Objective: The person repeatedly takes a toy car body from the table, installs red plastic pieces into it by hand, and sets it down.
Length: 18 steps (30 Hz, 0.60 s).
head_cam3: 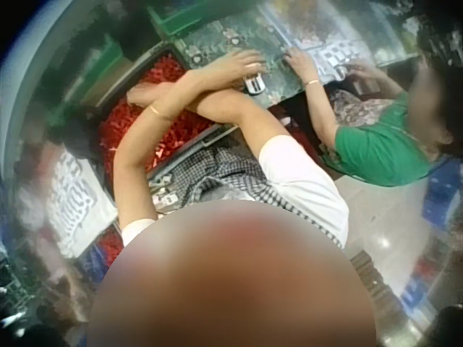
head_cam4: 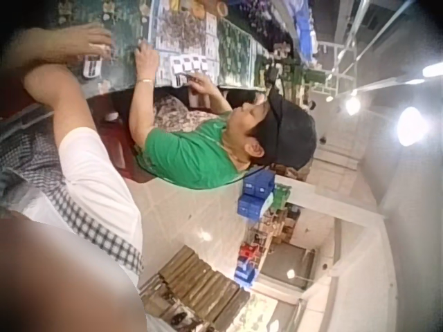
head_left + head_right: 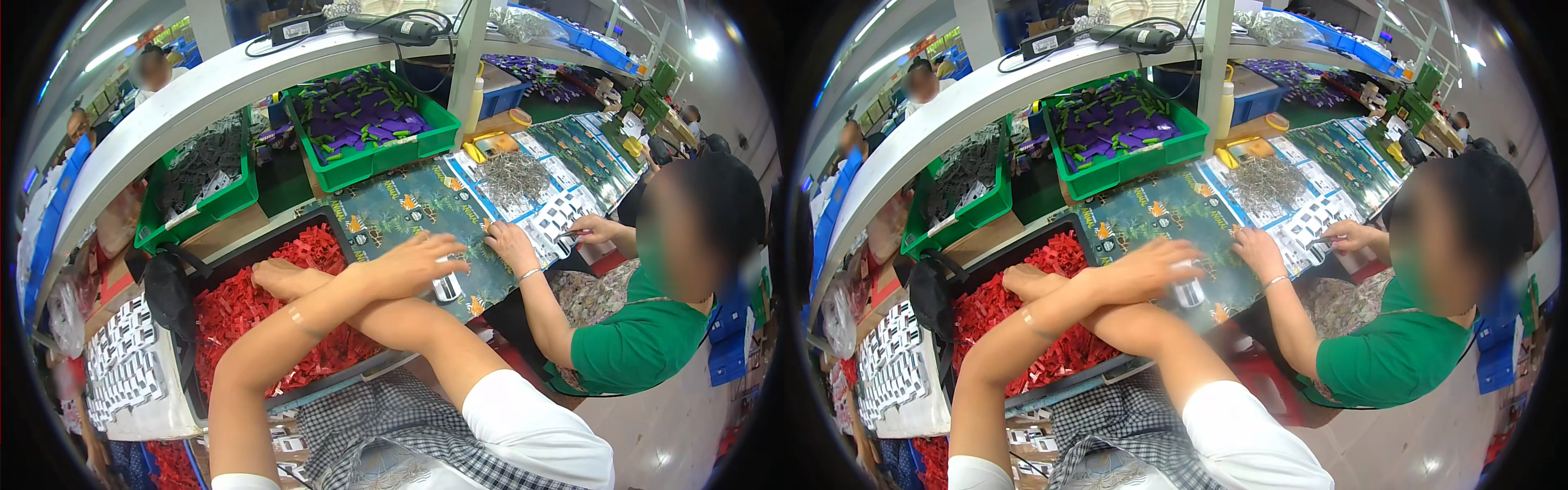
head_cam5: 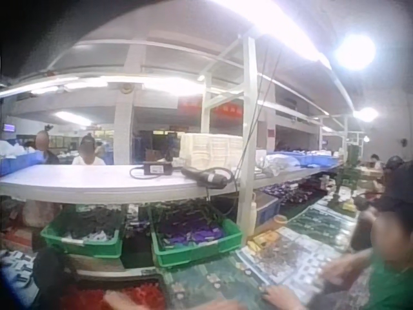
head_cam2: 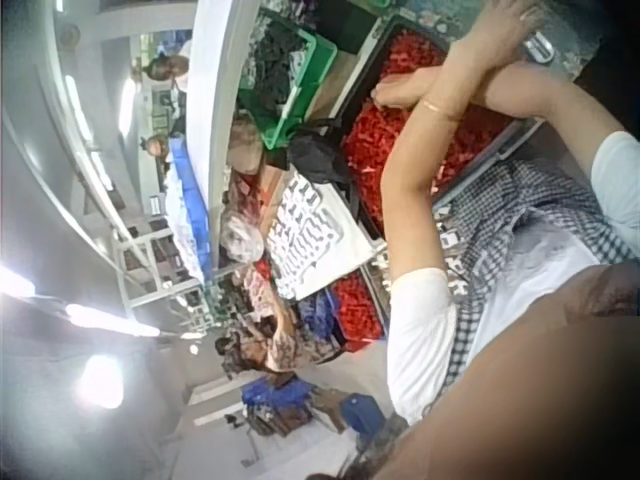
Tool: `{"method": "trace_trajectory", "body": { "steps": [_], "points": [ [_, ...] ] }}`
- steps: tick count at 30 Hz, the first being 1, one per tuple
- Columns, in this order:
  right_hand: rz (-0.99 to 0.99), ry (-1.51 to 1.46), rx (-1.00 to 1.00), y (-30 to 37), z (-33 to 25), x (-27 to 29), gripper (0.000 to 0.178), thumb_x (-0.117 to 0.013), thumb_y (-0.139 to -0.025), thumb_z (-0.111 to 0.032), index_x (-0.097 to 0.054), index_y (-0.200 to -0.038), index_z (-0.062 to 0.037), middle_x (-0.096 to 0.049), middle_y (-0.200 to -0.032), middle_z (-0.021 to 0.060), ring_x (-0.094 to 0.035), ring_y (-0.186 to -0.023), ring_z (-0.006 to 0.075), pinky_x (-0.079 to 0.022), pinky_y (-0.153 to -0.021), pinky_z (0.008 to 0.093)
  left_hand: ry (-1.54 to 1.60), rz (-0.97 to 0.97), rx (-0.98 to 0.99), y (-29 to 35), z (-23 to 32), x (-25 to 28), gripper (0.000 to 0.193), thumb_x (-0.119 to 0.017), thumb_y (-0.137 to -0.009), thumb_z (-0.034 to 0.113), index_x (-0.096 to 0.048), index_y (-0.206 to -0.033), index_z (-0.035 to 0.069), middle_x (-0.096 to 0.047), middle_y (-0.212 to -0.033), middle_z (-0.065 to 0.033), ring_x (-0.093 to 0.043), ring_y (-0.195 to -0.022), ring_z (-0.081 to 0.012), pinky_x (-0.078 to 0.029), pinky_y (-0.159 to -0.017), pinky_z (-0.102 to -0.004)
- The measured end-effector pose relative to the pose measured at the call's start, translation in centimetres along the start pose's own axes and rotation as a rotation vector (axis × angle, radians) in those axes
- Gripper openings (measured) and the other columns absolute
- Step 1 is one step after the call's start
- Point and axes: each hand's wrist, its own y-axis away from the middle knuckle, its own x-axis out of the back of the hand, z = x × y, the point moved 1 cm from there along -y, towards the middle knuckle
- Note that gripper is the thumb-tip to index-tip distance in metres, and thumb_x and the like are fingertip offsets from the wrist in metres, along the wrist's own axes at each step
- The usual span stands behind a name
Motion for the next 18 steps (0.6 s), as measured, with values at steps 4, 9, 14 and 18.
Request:
{"method": "trace_trajectory", "body": {
  "steps": [4,9,14,18],
  "points": [
    [-0.02,0.058,0.024,-0.8,-1.3,0.0,0.021,-0.035,-0.095,-0.021,-0.049,-0.09,-0.0053,-0.053,-0.093,0.016,-0.046,-0.102,0.0324,-0.04,-0.08,0.0417,-0.058,-0.452,-0.145,-1.7,-2.6,-6.8,0.079,-0.077,-0.061,0.011,-0.043,-0.132,0.022,-0.035,-0.143,-0.0073,-0.026,-0.135,-0.0312,-0.03,-0.104,-0.0611],
    [-0.011,-0.007,-0.116,-1.2,-1.8,0.6,0.017,-0.04,-0.093,-0.019,-0.05,-0.091,-0.0045,-0.055,-0.094,0.0171,-0.048,-0.103,0.0339,-0.041,-0.078,0.0426,-0.093,-0.556,-0.073,-2.2,-3.9,-7.9,0.052,-0.062,-0.08,0.021,-0.045,-0.13,0.025,-0.046,-0.129,-0.0063,-0.04,-0.125,-0.0252,-0.033,-0.097,-0.067],
    [-0.038,-0.098,-0.182,-2.5,-2.8,0.2,0.014,-0.045,-0.091,-0.017,-0.05,-0.091,-0.0037,-0.057,-0.096,0.0183,-0.05,-0.103,0.0354,-0.042,-0.076,0.0436,0.434,0.217,0.225,-0.4,-4.7,-5.2,0.059,-0.065,-0.081,0.014,-0.041,-0.134,0.008,-0.052,-0.115,-0.0134,-0.053,-0.106,-0.0295,-0.046,-0.085,-0.0388],
    [0.063,-0.106,-0.112,-4.6,-0.9,-1.1,0.016,-0.053,-0.082,-0.017,-0.054,-0.085,-0.0013,-0.061,-0.08,0.0208,-0.059,-0.078,0.0396,-0.046,-0.069,0.0473,1.039,0.729,0.671,4.3,-1.8,1.4,0.045,-0.053,-0.095,0.018,-0.039,-0.135,0.005,-0.054,-0.121,-0.0077,-0.053,-0.101,-0.0148,-0.045,-0.084,-0.0297]
  ]
}}
